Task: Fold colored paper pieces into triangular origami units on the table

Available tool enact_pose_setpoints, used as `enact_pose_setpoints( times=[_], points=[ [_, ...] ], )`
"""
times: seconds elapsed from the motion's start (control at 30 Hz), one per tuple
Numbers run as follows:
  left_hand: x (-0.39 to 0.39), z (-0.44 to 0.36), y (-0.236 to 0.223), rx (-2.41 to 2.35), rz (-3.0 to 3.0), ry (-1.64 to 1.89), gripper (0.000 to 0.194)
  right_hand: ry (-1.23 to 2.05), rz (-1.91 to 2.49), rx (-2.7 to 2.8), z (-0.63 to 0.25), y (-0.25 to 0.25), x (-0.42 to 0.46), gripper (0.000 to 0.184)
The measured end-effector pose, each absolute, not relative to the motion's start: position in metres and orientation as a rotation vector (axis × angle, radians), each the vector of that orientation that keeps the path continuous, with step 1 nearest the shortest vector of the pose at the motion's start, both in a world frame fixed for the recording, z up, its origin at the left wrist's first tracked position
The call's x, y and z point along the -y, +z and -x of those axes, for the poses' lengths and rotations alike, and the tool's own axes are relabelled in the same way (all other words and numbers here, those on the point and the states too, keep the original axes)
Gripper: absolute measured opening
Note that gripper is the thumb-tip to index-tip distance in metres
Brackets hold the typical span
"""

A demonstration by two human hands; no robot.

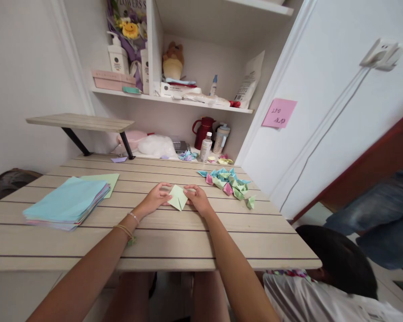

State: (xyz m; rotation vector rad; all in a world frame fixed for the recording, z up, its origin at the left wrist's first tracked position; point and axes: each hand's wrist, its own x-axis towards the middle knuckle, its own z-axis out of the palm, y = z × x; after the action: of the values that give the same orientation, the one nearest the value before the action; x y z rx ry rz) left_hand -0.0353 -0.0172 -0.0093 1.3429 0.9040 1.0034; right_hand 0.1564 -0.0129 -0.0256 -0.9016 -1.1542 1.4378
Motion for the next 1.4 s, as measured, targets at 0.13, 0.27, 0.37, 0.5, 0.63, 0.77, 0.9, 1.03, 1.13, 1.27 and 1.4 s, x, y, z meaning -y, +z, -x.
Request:
enact_pose_setpoints(
  times=[0.13, 0.27, 0.37, 0.5, 0.63, 0.77, 0.9, 1.03, 1.13, 1.27, 1.4],
  points=[
    [0.017, 0.033, -0.01, -0.897, -1.323, 1.14, 0.041, 1.465, 0.885, 1.22, -0.153, -0.024, 0.016, 0.046],
    [0.014, 0.032, -0.014, -0.931, -1.373, 1.159, 0.036, 1.33, 0.924, 1.351, -0.149, -0.023, 0.018, 0.035],
    [0.014, 0.031, -0.013, -0.928, -1.403, 1.147, 0.038, 0.921, 0.999, 1.459, -0.148, -0.021, 0.02, 0.023],
    [0.015, 0.031, -0.009, -0.852, -1.317, 1.085, 0.041, 0.482, 0.943, 1.811, -0.148, -0.019, 0.025, 0.021],
    [0.013, 0.032, -0.01, -0.867, -1.24, 1.054, 0.039, 0.319, 0.841, 2.029, -0.149, -0.019, 0.026, 0.027],
    [0.009, 0.033, -0.015, -0.937, -1.226, 1.057, 0.035, 0.208, 0.856, 2.17, -0.153, -0.017, 0.026, 0.025],
    [0.009, 0.032, -0.019, -0.939, -1.339, 1.051, 0.035, 0.205, 0.956, 2.177, -0.154, -0.013, 0.029, 0.018],
    [0.012, 0.032, -0.019, -0.927, -1.407, 1.06, 0.041, 0.395, 1.03, 2.04, -0.149, -0.012, 0.031, 0.008],
    [0.013, 0.032, -0.018, -0.911, -1.423, 1.061, 0.049, 0.572, 1.057, 1.916, -0.147, -0.013, 0.031, 0.012],
    [0.014, 0.032, -0.016, -0.892, -1.449, 1.044, 0.056, 0.9, 1.014, 1.802, -0.148, -0.013, 0.03, 0.02],
    [0.014, 0.034, -0.014, -1.03, -1.582, 1.08, 0.035, 1.136, 0.932, 1.656, -0.15, -0.013, 0.029, 0.024]
  ],
)
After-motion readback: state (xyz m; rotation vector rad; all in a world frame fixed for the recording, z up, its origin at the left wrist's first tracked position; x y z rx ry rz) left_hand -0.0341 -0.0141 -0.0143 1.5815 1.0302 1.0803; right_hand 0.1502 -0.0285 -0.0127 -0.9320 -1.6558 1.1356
